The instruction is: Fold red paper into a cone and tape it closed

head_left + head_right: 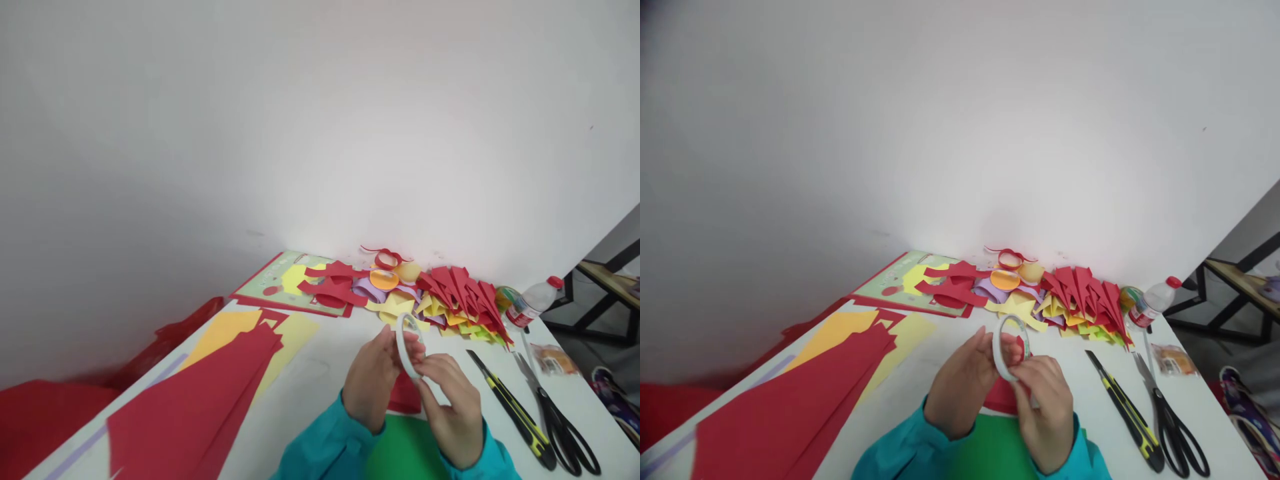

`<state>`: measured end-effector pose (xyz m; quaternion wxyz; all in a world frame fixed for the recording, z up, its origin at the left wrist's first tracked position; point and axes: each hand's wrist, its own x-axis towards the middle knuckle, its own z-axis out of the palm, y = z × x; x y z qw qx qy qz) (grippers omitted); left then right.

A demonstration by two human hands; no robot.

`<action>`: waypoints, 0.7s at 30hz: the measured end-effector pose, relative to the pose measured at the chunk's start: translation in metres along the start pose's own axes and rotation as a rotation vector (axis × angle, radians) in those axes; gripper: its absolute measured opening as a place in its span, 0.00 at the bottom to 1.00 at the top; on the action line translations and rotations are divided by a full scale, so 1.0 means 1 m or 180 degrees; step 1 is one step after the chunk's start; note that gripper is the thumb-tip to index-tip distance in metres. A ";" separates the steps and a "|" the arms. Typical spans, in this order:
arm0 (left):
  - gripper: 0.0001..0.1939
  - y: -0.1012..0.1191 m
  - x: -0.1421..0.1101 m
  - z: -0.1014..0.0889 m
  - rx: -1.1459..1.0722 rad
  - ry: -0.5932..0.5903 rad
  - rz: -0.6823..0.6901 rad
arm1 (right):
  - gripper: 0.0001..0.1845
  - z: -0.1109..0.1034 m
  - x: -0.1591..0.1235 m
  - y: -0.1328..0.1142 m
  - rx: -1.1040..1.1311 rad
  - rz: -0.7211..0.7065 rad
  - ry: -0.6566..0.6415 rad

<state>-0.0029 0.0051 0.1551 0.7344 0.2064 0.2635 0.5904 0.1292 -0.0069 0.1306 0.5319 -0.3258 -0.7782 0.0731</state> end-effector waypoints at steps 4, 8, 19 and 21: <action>0.17 -0.001 0.000 -0.003 -0.0030 -0.0074 0.0071 | 0.11 0.007 0.000 -0.002 -0.0410 -0.0219 -0.0143; 0.14 -0.004 0.001 -0.007 -0.0034 -0.0153 0.0209 | 0.11 0.009 -0.001 -0.003 -0.0545 -0.0379 -0.0120; 0.12 -0.009 -0.003 -0.006 0.0378 -0.0252 0.0480 | 0.13 0.010 -0.004 -0.004 -0.0369 -0.0159 0.0063; 0.11 -0.012 -0.002 -0.006 0.0509 -0.0152 0.0539 | 0.13 0.009 -0.003 -0.004 -0.0339 -0.0151 0.0129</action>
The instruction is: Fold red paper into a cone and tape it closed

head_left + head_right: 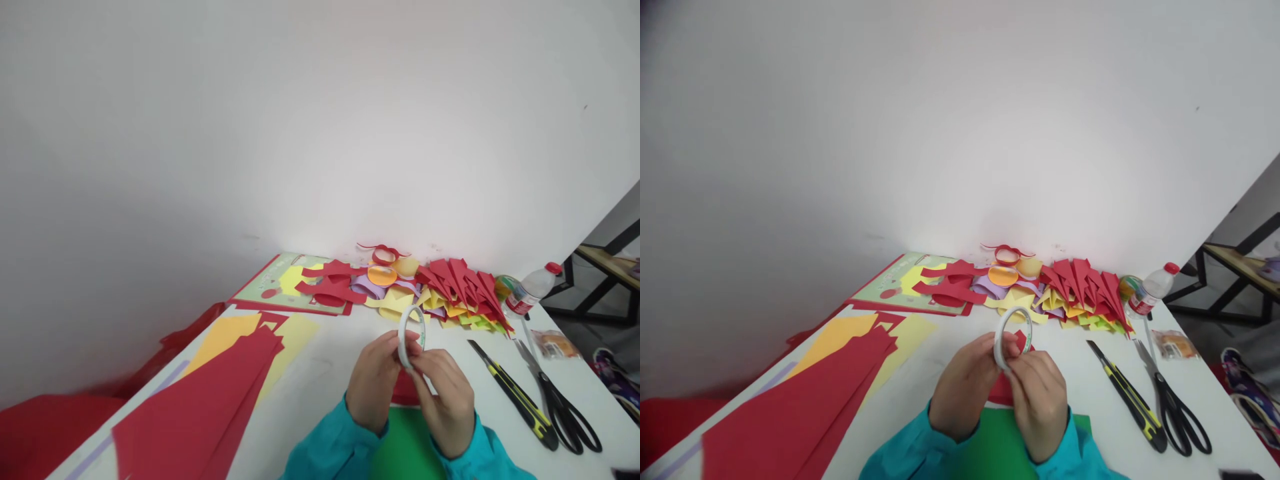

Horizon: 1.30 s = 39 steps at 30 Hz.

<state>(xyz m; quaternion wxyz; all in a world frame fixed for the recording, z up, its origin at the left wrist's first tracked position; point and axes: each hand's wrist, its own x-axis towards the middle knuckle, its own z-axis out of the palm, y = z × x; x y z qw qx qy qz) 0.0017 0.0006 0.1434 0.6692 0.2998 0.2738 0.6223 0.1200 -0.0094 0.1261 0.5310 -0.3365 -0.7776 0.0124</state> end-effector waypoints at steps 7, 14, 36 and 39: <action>0.13 -0.005 -0.001 0.000 0.0364 0.0066 0.0138 | 0.13 -0.002 0.000 0.005 -0.0074 0.0067 0.0204; 0.13 -0.010 -0.002 0.003 0.0331 -0.0049 0.0115 | 0.15 -0.004 -0.002 0.003 -0.0064 0.0178 0.0295; 0.11 0.006 -0.004 -0.005 0.1475 -0.0058 0.0520 | 0.14 -0.030 -0.013 0.010 -0.0052 0.0551 0.0119; 0.13 0.012 -0.004 -0.005 0.1459 0.0181 0.0333 | 0.10 -0.056 -0.041 0.059 -0.0762 0.1129 0.0322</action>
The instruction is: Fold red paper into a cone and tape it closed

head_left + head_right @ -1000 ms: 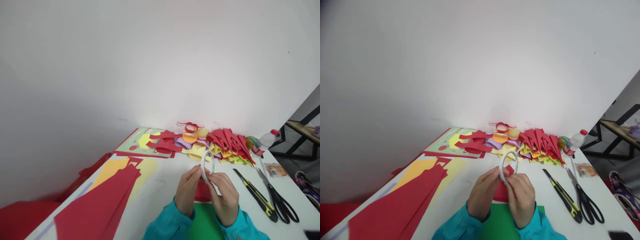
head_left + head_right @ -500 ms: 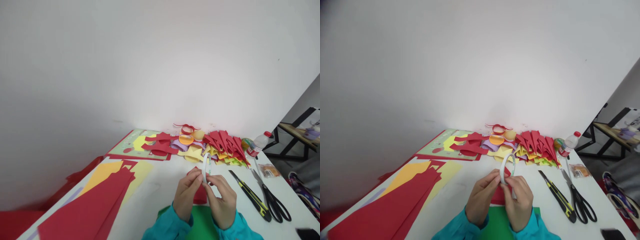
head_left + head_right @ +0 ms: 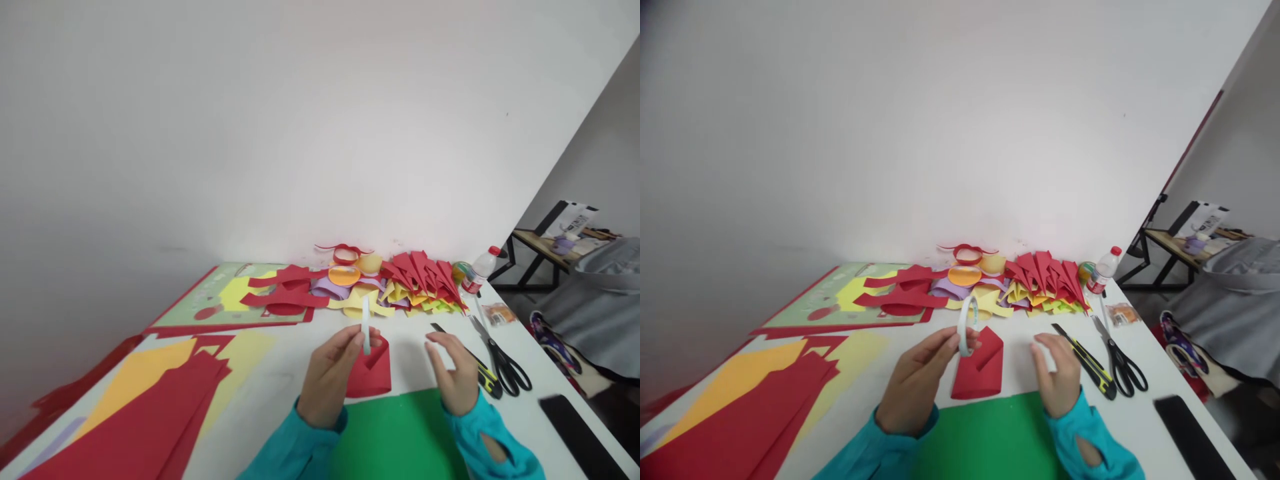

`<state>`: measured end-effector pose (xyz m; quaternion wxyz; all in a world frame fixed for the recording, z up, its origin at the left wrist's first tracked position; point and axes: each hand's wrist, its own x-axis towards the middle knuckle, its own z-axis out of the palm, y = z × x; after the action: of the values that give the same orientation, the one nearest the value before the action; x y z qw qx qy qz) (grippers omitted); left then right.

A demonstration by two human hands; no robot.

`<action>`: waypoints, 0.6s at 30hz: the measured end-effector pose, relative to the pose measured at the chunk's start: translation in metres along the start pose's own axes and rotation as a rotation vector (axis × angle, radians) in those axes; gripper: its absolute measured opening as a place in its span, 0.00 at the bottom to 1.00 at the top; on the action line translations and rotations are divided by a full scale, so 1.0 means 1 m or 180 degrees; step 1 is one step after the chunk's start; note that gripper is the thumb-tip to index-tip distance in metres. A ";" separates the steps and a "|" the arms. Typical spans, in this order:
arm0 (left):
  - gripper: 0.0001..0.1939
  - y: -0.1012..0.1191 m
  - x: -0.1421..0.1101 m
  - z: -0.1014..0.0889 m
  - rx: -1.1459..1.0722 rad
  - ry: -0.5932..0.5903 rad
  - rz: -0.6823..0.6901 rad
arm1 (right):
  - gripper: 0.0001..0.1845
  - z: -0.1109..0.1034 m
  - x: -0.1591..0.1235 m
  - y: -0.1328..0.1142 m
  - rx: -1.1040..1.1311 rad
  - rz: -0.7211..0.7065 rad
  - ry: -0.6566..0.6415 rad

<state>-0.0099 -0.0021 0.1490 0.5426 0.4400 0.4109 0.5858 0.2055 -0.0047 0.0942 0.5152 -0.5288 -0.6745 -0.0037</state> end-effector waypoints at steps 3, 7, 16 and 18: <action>0.13 0.004 0.000 0.000 0.0004 -0.0025 -0.0008 | 0.17 -0.025 -0.009 0.077 -0.1130 0.1130 0.0031; 0.13 0.006 0.000 0.000 0.0115 -0.0138 -0.0051 | 0.21 -0.068 -0.022 0.145 -0.1824 0.1738 -0.0011; 0.12 0.010 -0.001 0.003 0.0052 -0.0428 -0.0103 | 0.22 -0.100 -0.022 0.159 -0.2266 0.1662 -0.0933; 0.12 0.012 -0.001 0.004 0.0022 -0.0498 -0.0170 | 0.22 -0.093 -0.024 0.157 -0.2225 0.1506 -0.1152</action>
<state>-0.0096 -0.0042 0.1613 0.5868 0.4752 0.3809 0.5336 0.3805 -0.0036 0.0367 0.1665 -0.8025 -0.5726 -0.0208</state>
